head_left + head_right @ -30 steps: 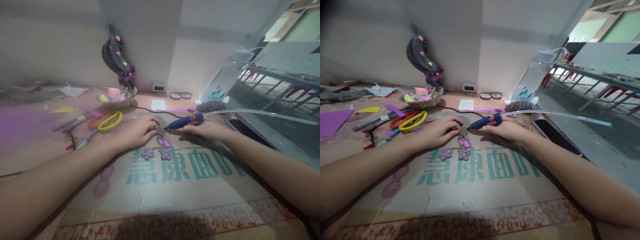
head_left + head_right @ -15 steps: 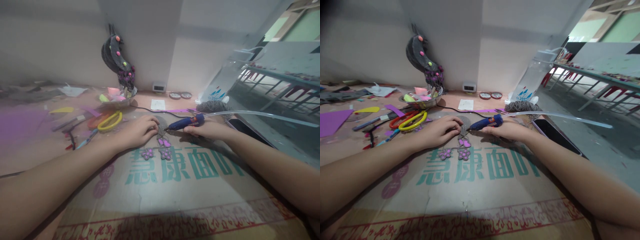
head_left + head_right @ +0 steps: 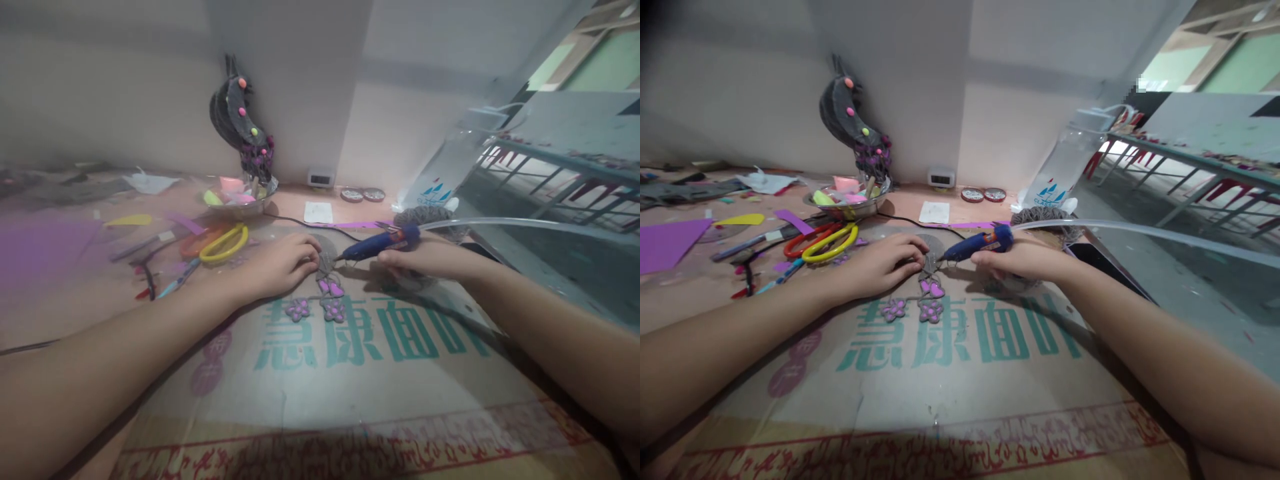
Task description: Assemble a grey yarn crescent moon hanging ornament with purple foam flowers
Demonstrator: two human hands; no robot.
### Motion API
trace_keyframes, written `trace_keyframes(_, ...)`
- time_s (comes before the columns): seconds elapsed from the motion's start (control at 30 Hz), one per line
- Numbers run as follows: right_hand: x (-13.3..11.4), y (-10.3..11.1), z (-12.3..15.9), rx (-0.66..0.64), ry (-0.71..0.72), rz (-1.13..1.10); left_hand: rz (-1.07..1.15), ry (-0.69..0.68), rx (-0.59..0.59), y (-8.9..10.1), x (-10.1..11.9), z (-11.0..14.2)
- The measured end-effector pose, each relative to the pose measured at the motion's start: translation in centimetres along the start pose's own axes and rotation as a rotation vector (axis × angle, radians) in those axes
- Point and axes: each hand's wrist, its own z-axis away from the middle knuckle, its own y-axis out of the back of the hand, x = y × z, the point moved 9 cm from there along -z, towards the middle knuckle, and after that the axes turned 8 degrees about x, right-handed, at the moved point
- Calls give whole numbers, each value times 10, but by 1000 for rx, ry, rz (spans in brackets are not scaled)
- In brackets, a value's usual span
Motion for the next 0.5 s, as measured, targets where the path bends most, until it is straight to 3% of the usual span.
trace_keyframes(0.13, -5, 29, -6, 160, 68, -201, 0, 1, 11, 0, 0, 0)
trace_keyframes(0.27, -8, 52, -27, 297, 30, -237, 4, -2, 23, 1, 0, -1)
trace_keyframes(0.43, -17, 57, -80, 336, 106, -148, 13, -2, 12, 2, 1, 1)
trace_keyframes(0.5, -6, 53, -102, 380, 21, -65, 13, -1, 10, 2, 1, 1)
